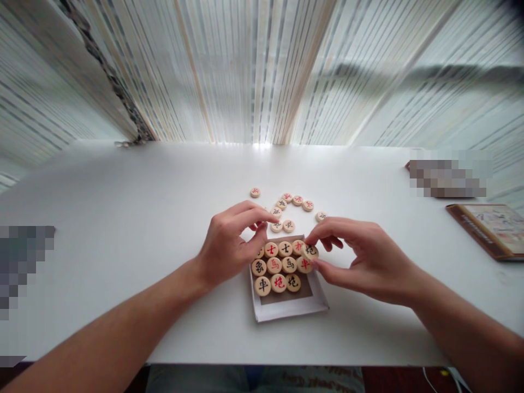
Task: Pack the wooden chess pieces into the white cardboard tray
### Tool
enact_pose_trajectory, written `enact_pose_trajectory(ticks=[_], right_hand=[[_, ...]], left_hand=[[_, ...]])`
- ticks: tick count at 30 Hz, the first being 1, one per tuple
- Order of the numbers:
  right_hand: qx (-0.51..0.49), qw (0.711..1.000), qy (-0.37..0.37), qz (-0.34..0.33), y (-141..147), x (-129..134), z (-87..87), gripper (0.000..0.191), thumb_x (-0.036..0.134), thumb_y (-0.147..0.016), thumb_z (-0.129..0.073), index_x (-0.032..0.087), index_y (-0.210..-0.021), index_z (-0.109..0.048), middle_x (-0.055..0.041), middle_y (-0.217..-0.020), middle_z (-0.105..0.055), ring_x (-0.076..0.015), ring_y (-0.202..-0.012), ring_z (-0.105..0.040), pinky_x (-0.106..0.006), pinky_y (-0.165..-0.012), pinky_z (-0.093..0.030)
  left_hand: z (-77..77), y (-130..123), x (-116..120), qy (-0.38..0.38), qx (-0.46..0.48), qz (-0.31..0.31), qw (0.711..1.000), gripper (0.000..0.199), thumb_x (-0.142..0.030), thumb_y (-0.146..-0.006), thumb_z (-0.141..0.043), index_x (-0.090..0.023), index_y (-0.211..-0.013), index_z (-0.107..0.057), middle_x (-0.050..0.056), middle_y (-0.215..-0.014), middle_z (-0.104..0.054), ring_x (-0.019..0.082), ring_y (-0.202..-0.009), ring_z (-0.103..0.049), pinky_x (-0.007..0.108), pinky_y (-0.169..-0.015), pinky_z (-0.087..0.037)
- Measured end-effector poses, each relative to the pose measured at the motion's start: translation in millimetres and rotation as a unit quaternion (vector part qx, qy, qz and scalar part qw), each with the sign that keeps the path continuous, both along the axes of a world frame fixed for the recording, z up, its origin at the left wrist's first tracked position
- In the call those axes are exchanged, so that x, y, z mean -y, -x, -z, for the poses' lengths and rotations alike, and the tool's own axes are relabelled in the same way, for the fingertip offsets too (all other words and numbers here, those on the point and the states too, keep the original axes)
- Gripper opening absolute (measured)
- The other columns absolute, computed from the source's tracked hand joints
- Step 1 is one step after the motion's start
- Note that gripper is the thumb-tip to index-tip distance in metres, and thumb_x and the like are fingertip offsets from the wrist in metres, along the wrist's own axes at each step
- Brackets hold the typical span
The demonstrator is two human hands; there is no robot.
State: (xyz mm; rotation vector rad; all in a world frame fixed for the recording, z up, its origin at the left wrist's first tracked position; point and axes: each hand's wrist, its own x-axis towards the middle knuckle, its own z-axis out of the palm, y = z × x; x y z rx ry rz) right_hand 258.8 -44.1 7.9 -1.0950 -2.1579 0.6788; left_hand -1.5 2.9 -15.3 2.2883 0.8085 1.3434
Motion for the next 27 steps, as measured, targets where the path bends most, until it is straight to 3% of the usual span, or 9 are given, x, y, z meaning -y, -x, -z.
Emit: enact_pose_trajectory(ticks=[5,13,27], right_hand=[[0.016,0.998,-0.011,-0.052,6,11,-1.0,0.016,0.011,-0.089,-0.073,0.021,-0.102,-0.072,-0.0014,-0.091,-0.074,-0.0132,-0.078,-0.065,-0.024,-0.072,-0.052],[0.043,0.991,-0.036,-0.12,15,17,2.2,0.013,0.012,-0.091,-0.071,0.019,-0.102,-0.07,-0.0055,-0.089,-0.07,-0.0196,-0.08,-0.062,-0.031,-0.07,-0.052],[0.069,0.987,-0.068,-0.131,16,16,12.5,0.007,0.012,-0.097,-0.069,0.018,-0.101,-0.07,-0.0052,-0.087,-0.07,-0.0208,-0.08,-0.058,-0.033,-0.071,-0.049]], left_hand=[[-0.8,0,0,0.004,-0.004,-0.004,1.0,0.025,0.003,-0.089,-0.064,-0.015,-0.098,-0.08,0.008,-0.095,-0.08,0.018,-0.09,-0.076,0.032,-0.082,-0.061],[-2.1,-2,0,0.012,-0.012,-0.013,1.0,0.023,-0.001,-0.091,-0.064,-0.018,-0.096,-0.079,0.006,-0.094,-0.08,0.019,-0.087,-0.076,0.034,-0.081,-0.062],[-1.5,-1,0,0.009,-0.016,-0.013,1.0,0.022,-0.001,-0.091,-0.064,-0.016,-0.096,-0.079,0.007,-0.095,-0.08,0.019,-0.085,-0.076,0.033,-0.079,-0.062]])
